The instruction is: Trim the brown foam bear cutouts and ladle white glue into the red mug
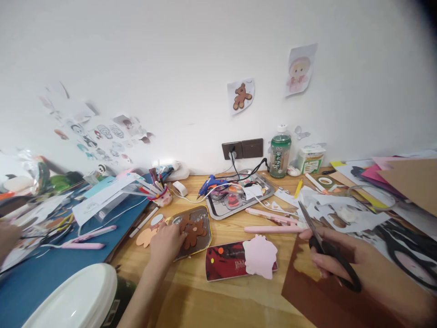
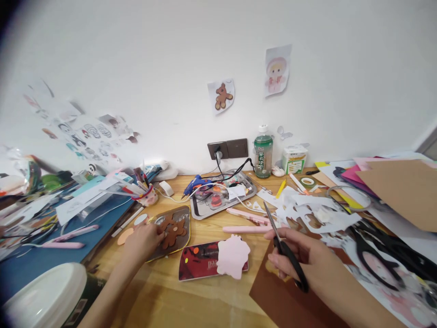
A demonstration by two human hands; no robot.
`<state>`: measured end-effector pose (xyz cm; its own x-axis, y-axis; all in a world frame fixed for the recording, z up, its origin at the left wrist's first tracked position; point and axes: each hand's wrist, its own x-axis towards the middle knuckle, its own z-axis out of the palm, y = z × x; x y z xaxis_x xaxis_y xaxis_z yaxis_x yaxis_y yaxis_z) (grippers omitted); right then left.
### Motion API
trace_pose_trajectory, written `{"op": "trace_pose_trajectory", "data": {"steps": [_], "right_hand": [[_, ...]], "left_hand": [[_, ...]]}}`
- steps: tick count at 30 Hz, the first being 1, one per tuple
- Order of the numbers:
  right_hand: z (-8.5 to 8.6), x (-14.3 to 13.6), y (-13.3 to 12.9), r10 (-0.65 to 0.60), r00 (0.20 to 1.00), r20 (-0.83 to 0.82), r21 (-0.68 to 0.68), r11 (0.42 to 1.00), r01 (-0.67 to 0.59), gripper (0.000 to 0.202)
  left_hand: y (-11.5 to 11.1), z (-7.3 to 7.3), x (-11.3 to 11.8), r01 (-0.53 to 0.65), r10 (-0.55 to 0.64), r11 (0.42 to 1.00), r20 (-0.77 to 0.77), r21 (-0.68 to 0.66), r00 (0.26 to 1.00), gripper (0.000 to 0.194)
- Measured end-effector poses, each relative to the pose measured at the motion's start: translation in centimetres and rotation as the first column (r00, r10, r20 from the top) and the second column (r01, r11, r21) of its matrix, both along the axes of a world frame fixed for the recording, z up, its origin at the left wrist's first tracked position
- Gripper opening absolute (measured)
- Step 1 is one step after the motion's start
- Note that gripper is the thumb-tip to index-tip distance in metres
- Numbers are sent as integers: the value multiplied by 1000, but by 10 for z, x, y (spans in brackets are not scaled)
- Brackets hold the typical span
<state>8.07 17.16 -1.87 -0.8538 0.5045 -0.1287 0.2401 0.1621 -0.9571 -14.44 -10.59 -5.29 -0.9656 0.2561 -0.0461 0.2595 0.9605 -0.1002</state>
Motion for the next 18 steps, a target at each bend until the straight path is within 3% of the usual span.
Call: {"op": "trace_pose_trajectory", "data": {"steps": [3,6,8,9,11,13,14,16,18], "right_hand": [[2,1,0,153,985,83,-93,985,-146,38],[-1,4,3,194,976,101,-67,980,-187,43],[-4,6,5,233,967,102,-31,972,-231,42],[-6,6,5,249,963,106,-14,968,-249,42],[-8,5,6,256,962,100,13,966,-258,44],[-9,4,6,227,972,65,1,974,-227,47],[-8,4,6,208,977,36,-18,978,-207,48],[-6,3,4,170,984,-44,-59,983,-173,49],[-1,5,2,134,984,-120,-95,985,-146,47]], "left_hand": [[0,1,-1,-15,15,1000,-34,3,999,27],[3,9,2,4,-1,999,-73,37,997,30],[11,19,7,36,-24,975,-55,221,998,30],[18,25,12,32,-30,919,-11,394,999,28],[37,39,27,-93,-88,647,195,757,977,27],[61,53,47,-298,-228,338,385,892,894,29],[75,58,58,-393,-319,215,444,894,837,27],[102,65,81,-553,-482,74,515,830,709,23],[125,66,101,-660,-571,15,548,752,612,19]]}}
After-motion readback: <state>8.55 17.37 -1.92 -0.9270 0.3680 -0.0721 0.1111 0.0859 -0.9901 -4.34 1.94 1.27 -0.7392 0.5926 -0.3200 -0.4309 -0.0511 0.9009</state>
